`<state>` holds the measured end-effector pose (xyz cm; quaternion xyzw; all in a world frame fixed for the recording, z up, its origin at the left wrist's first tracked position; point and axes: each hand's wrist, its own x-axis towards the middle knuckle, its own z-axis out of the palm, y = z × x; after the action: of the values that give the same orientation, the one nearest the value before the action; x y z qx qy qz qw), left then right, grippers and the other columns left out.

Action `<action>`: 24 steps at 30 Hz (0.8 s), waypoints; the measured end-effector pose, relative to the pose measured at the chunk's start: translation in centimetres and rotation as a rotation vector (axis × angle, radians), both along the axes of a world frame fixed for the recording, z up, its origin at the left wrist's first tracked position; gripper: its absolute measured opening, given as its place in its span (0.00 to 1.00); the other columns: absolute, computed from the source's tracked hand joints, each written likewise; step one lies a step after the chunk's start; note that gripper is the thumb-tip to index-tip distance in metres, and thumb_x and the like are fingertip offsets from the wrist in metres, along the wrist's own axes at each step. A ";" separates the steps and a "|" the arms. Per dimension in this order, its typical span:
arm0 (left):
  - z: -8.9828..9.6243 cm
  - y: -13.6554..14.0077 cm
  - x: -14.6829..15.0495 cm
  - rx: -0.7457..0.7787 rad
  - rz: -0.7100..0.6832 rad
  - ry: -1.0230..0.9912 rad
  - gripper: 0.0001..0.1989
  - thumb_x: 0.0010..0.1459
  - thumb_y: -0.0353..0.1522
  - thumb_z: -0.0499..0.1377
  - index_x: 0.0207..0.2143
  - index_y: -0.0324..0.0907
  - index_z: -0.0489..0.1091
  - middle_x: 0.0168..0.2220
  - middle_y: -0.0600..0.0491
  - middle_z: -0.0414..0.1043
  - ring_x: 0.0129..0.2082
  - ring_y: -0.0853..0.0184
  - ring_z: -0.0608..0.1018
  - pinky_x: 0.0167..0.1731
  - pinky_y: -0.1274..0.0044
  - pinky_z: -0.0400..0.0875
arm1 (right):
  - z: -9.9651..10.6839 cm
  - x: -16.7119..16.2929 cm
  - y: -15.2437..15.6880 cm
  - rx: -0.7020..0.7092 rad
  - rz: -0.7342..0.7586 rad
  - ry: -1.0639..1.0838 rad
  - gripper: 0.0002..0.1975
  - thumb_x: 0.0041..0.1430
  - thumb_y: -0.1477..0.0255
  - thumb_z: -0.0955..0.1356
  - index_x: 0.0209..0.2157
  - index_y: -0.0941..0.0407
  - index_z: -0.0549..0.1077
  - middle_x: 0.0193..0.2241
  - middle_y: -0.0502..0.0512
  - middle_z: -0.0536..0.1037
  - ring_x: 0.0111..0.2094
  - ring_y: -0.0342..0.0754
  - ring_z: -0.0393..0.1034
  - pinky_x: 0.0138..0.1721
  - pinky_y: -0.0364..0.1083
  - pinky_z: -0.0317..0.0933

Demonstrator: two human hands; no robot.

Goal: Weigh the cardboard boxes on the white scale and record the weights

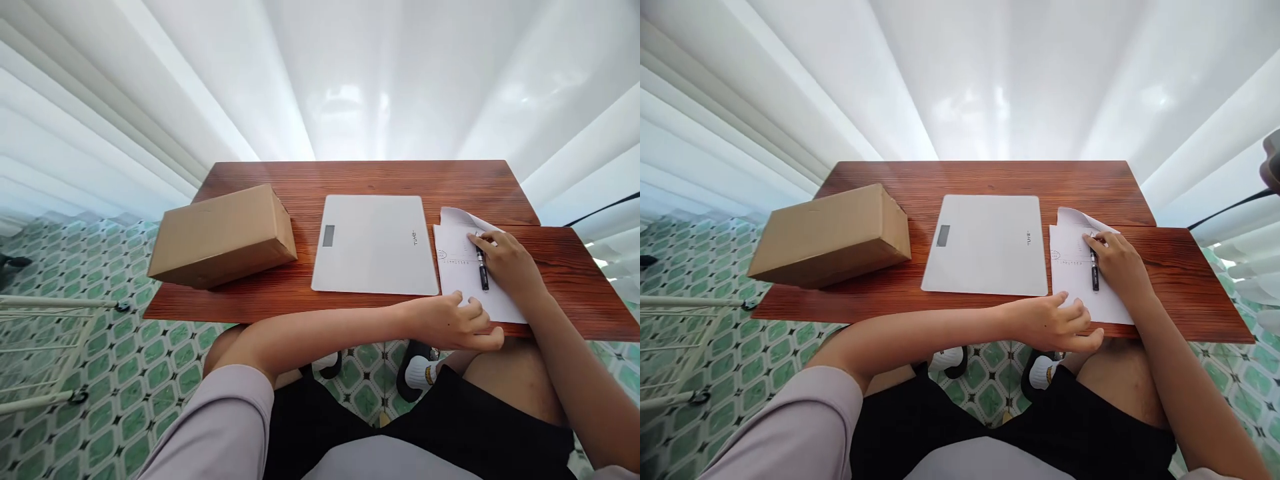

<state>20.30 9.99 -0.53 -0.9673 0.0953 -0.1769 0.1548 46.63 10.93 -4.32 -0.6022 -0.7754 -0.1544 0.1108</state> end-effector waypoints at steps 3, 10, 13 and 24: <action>1.6 1.0 -4.1 0.068 0.103 -0.093 0.17 0.71 0.31 0.48 0.59 0.45 0.64 0.47 0.47 0.75 0.47 0.64 0.75 0.41 0.73 0.68 | -0.1 0.2 0.2 -0.029 0.018 -0.015 0.24 0.68 0.78 0.56 0.59 0.60 0.73 0.46 0.67 0.73 0.47 0.64 0.67 0.49 0.59 0.66; 5.2 2.4 -16.9 0.034 0.453 -0.311 0.19 0.66 0.32 0.54 0.58 0.39 0.65 0.49 0.48 0.76 0.51 0.62 0.76 0.50 0.71 0.73 | 0.6 0.5 0.5 -0.016 0.046 0.018 0.31 0.66 0.78 0.50 0.65 0.57 0.65 0.45 0.71 0.71 0.44 0.67 0.69 0.47 0.60 0.63; 6.1 1.9 -21.8 -0.149 0.646 -0.452 0.21 0.62 0.26 0.52 0.58 0.39 0.63 0.50 0.48 0.76 0.54 0.62 0.75 0.53 0.69 0.75 | 2.4 -1.2 0.9 0.043 -0.011 0.030 0.30 0.68 0.75 0.51 0.68 0.58 0.62 0.45 0.73 0.72 0.46 0.68 0.69 0.47 0.61 0.63; 7.3 1.7 -35.1 -0.311 1.098 -0.916 0.19 0.66 0.35 0.52 0.58 0.46 0.66 0.56 0.47 0.73 0.58 0.58 0.72 0.61 0.62 0.67 | 9.2 -20.8 5.3 0.062 0.244 0.571 0.27 0.74 0.61 0.57 0.69 0.55 0.61 0.63 0.60 0.65 0.64 0.59 0.61 0.64 0.64 0.59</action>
<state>-14.78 11.69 6.75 -0.7153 -0.5041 -0.4721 0.1064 25.83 16.20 4.87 -0.5201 -0.7742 0.0120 0.3604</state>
